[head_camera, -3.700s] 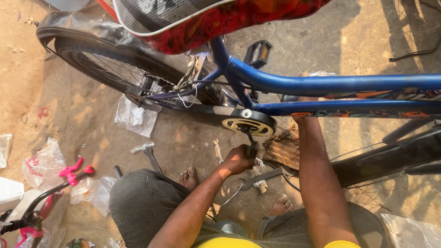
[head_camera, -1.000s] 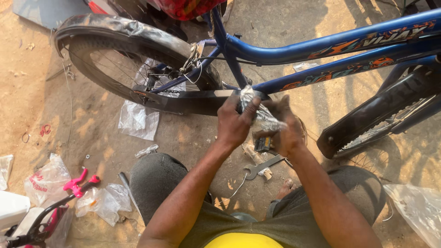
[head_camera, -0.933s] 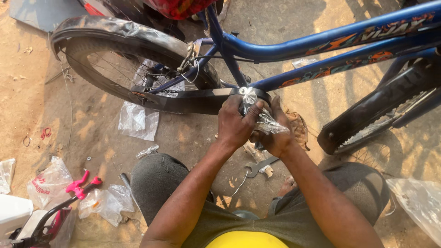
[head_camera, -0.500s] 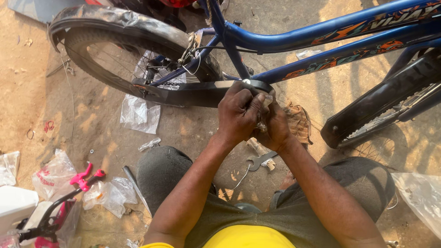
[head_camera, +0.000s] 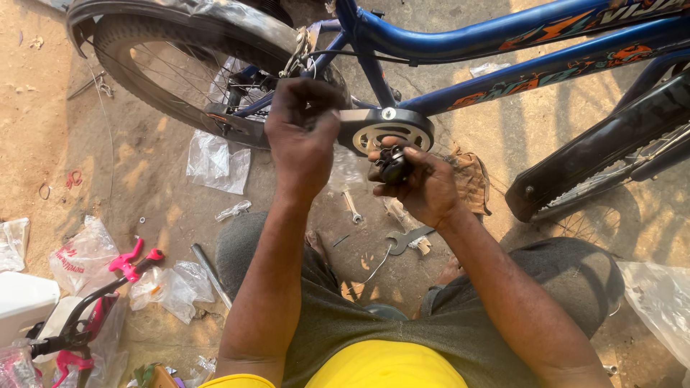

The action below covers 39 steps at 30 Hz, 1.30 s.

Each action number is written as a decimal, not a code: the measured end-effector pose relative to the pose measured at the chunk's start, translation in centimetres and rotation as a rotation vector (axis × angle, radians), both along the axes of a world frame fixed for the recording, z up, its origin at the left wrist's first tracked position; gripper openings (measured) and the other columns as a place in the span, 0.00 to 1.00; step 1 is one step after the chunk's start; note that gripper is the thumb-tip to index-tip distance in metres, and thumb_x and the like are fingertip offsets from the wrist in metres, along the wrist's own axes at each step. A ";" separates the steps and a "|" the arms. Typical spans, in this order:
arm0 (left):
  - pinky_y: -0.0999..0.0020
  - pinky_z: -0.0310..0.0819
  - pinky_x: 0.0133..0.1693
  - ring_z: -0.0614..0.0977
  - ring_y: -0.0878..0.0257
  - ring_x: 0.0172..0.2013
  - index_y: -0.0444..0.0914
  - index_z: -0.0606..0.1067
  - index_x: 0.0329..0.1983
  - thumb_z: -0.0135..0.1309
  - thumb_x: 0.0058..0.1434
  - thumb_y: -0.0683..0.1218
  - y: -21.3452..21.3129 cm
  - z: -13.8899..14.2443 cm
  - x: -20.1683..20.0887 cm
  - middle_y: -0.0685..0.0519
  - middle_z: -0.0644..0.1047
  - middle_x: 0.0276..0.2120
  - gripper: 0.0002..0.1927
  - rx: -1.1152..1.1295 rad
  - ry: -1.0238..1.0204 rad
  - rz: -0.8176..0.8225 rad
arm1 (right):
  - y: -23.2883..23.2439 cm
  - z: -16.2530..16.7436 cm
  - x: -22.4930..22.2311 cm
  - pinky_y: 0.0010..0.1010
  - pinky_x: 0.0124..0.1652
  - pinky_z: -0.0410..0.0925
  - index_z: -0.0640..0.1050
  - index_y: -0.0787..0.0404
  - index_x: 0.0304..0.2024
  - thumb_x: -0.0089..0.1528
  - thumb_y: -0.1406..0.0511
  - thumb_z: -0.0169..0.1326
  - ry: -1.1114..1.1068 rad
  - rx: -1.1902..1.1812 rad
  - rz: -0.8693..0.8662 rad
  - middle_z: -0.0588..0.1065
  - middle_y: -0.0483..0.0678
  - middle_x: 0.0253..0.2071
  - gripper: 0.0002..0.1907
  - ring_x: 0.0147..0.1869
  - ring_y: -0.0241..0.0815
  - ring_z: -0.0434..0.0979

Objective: The person adjusts the bicycle seat, installs a bell on the handlebar, and tightens the front wheel nuts. They use a screwdriver and wrench to secure the components.

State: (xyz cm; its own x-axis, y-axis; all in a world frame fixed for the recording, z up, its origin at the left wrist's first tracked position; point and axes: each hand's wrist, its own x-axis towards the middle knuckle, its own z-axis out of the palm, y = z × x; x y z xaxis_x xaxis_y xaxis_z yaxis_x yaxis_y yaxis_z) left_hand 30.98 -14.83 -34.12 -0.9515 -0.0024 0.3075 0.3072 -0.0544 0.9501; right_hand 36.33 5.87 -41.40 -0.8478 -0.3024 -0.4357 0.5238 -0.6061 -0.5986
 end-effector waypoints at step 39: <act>0.58 0.79 0.56 0.83 0.55 0.50 0.33 0.71 0.57 0.69 0.42 0.72 8.4 -5.0 2.6 0.46 0.79 0.44 0.50 -0.171 -0.227 -0.398 | 5.6 2.7 2.4 0.34 0.32 0.73 0.78 0.65 0.49 0.66 0.62 0.60 0.262 -0.158 -0.122 0.79 0.50 0.37 0.15 0.33 0.39 0.79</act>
State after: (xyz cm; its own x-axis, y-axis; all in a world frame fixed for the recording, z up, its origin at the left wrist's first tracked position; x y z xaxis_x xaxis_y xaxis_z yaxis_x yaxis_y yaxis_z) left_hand 33.54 -6.44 -39.11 -0.9112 0.4080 0.0564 0.0782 0.0370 0.9962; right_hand 38.68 11.48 -38.69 -0.9590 -0.2383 -0.1534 0.2821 -0.7512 -0.5968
